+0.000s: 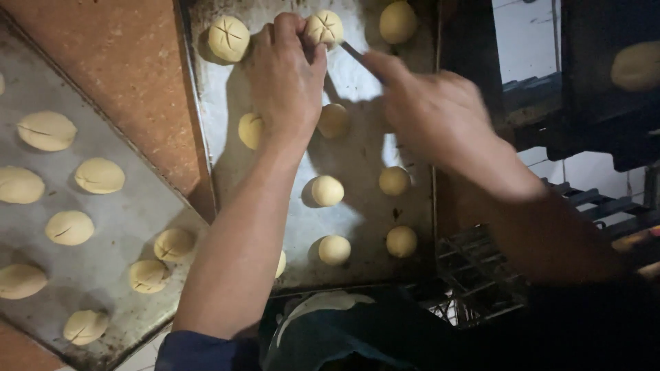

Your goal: Using a small blade to score cross-shaped patterns into the tops of small dough balls arranged on baking trays.

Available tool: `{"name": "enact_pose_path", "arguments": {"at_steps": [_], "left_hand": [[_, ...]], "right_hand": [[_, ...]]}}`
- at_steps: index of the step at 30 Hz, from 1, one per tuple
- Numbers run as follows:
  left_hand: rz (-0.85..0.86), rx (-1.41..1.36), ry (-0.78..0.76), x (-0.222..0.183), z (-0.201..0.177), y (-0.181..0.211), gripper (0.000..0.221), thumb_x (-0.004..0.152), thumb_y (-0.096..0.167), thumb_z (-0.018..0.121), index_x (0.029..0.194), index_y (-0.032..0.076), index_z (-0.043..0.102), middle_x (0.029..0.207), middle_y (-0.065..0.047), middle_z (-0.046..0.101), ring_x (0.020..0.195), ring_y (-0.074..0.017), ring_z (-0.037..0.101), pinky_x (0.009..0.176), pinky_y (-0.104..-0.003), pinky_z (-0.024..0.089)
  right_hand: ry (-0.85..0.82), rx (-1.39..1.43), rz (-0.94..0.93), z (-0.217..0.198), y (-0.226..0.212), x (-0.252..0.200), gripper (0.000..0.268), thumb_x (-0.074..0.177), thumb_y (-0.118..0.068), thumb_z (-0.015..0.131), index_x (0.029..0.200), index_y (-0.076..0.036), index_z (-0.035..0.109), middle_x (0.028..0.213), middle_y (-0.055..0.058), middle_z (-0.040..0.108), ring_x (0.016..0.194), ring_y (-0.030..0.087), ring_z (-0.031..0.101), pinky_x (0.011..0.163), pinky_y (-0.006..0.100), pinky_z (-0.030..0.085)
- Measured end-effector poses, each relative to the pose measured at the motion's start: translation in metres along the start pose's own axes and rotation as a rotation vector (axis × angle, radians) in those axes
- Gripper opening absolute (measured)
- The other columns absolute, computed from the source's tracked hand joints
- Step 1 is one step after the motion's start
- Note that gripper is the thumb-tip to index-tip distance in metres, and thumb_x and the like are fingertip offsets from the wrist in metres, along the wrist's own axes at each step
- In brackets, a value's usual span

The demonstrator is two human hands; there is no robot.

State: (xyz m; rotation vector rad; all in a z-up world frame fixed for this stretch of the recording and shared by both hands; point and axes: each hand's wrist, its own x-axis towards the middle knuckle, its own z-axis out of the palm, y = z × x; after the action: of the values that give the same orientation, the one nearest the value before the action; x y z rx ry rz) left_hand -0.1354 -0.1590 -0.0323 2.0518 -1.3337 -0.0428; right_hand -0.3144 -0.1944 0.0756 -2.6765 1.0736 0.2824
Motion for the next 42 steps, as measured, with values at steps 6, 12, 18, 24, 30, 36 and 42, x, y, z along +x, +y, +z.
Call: {"name": "enact_pose_path", "arguments": {"at_steps": [6,12,18,24,30,36,42], "left_hand": [[0.059,-0.301,0.017,-0.004,-0.016,0.045,0.045,0.075,0.002,0.078,0.113,0.007,0.054,0.111,-0.015,0.054,0.106,-0.0352,0.061,0.095,-0.044,0.047],[-0.066,-0.325,-0.375,-0.008,0.043,0.066,0.054,0.083,0.010,0.075,0.126,0.007,0.042,0.121,-0.019,0.057,0.106,-0.0378,0.063,0.080,-0.046,0.054],[-0.118,-0.095,-0.323,0.000,0.072,0.068,0.050,0.076,0.001,0.063,0.121,0.015,0.048,0.105,-0.016,0.066,0.095,-0.0405,0.066,0.074,-0.050,0.053],[-0.032,-0.184,-0.188,0.003,0.066,0.065,0.030,0.076,0.019,0.077,0.093,0.017,0.052,0.079,-0.005,0.069,0.080,-0.0323,0.065,0.065,-0.047,0.047],[0.040,-0.242,-0.075,0.006,0.062,0.065,0.024,0.078,0.012,0.064,0.101,0.020,0.064,0.080,-0.005,0.067,0.078,-0.0289,0.064,0.065,-0.045,0.049],[-0.170,-0.184,-0.267,0.010,0.053,0.076,0.046,0.071,0.024,0.083,0.102,0.018,0.048,0.101,-0.007,0.064,0.099,-0.0367,0.062,0.066,-0.055,0.049],[-0.172,-0.166,-0.260,0.008,0.062,0.069,0.030,0.076,0.003,0.059,0.102,0.014,0.049,0.098,-0.011,0.065,0.094,-0.0383,0.062,0.062,-0.054,0.048]], "right_hand": [[0.309,-0.075,0.102,0.013,0.042,-0.031,0.050,0.102,-0.008,0.054,0.151,-0.013,0.045,0.060,0.011,0.059,0.044,0.038,0.055,0.039,0.051,0.040],[0.228,0.187,0.149,0.028,0.048,-0.022,0.053,0.098,-0.002,0.048,0.149,-0.011,0.038,0.077,0.016,0.066,0.062,0.043,0.061,0.057,0.055,0.046],[0.244,0.304,0.142,0.046,0.053,-0.002,0.054,0.095,0.000,0.042,0.148,-0.008,0.035,0.078,0.021,0.067,0.060,0.047,0.062,0.051,0.056,0.043],[0.115,0.363,0.173,0.016,0.043,-0.025,0.060,0.092,0.006,0.036,0.149,-0.013,0.028,0.069,0.021,0.061,0.049,0.050,0.056,0.042,0.055,0.035],[0.231,0.181,0.112,0.019,0.057,-0.054,0.050,0.101,0.006,0.051,0.148,-0.003,0.038,0.066,0.010,0.057,0.048,0.032,0.052,0.043,0.049,0.043],[0.364,0.319,0.003,0.038,0.067,-0.022,0.050,0.101,0.006,0.046,0.148,-0.008,0.036,0.100,0.023,0.069,0.069,0.044,0.063,0.056,0.047,0.042],[0.403,1.122,-0.072,0.074,0.076,0.027,0.033,0.106,-0.003,0.036,0.137,-0.004,0.047,0.132,0.007,0.057,0.121,0.010,0.051,0.110,0.022,0.034]]}}
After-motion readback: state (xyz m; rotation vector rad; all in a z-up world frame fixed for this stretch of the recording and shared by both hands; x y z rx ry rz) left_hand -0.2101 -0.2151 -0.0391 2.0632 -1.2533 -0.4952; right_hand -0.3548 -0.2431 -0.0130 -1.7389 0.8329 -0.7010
